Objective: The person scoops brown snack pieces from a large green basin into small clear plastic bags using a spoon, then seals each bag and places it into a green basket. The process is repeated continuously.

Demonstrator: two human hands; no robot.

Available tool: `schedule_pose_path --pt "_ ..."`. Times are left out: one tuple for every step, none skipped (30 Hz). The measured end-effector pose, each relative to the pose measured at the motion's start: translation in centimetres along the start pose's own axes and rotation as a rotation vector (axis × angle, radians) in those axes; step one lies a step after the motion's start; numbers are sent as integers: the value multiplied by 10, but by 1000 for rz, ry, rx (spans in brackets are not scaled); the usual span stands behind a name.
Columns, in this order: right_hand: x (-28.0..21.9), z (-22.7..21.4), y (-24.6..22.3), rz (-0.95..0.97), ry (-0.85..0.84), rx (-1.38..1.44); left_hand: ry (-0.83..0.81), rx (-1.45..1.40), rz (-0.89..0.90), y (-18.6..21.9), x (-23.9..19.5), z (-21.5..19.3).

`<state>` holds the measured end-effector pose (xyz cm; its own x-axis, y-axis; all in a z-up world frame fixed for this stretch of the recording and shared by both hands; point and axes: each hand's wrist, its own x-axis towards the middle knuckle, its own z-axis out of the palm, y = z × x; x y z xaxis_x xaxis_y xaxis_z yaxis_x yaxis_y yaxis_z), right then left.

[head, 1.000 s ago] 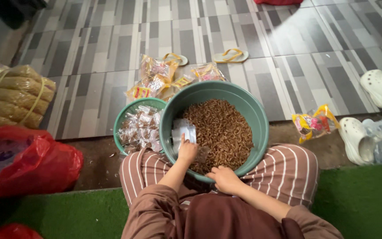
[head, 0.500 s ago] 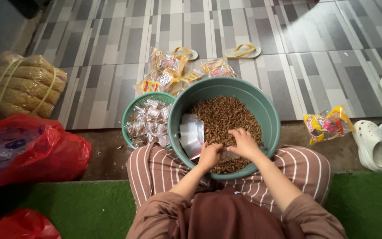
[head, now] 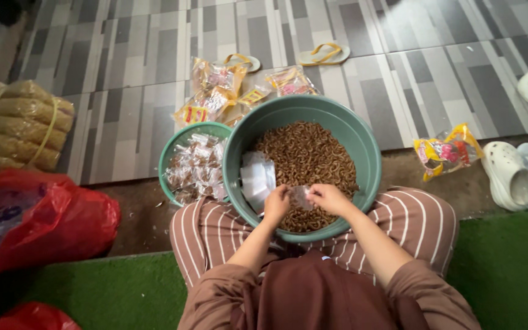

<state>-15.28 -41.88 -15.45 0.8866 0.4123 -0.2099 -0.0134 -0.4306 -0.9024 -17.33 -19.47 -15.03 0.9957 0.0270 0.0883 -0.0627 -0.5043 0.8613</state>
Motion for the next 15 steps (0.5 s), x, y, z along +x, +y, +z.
schedule_pose_path --pt "-2 4 -5 -2 8 40 70 62 47 5 -1 -4" --pt "-3 8 -10 -5 16 80 141 124 94 9 -3 -8" --pt "-4 10 -14 11 41 58 229 158 151 14 -4 -10" --pt "-6 13 -18 28 64 37 318 192 207 18 -5 -13" --pt "-7 16 -21 44 87 16 408 225 264 21 -5 -15" --pt "-6 19 -23 59 89 40 259 125 170 22 -5 -16" --pt "-6 23 -24 74 90 64 108 26 77 22 -4 -15" --pt "-6 26 -24 88 90 88 -43 -70 -16 20 -4 -14" --pt "-6 30 -23 91 102 49 -150 -73 -66 17 -4 -12" --pt "-6 33 -21 92 111 10 -255 -76 -117 13 -4 -9" --pt "-6 35 -19 94 121 -30 -360 -77 -168 8 -4 -6" --pt "-6 36 -16 61 128 -77 -405 -112 -139 3 -4 -4" --pt "-6 37 -14 28 135 -125 -450 -147 -110 -1 -5 -2" --pt "-6 37 -11 -4 142 -174 -495 -182 -81 -5 -6 0" --pt "-6 37 -8 -32 149 -193 -518 -181 -101 -8 -6 2"
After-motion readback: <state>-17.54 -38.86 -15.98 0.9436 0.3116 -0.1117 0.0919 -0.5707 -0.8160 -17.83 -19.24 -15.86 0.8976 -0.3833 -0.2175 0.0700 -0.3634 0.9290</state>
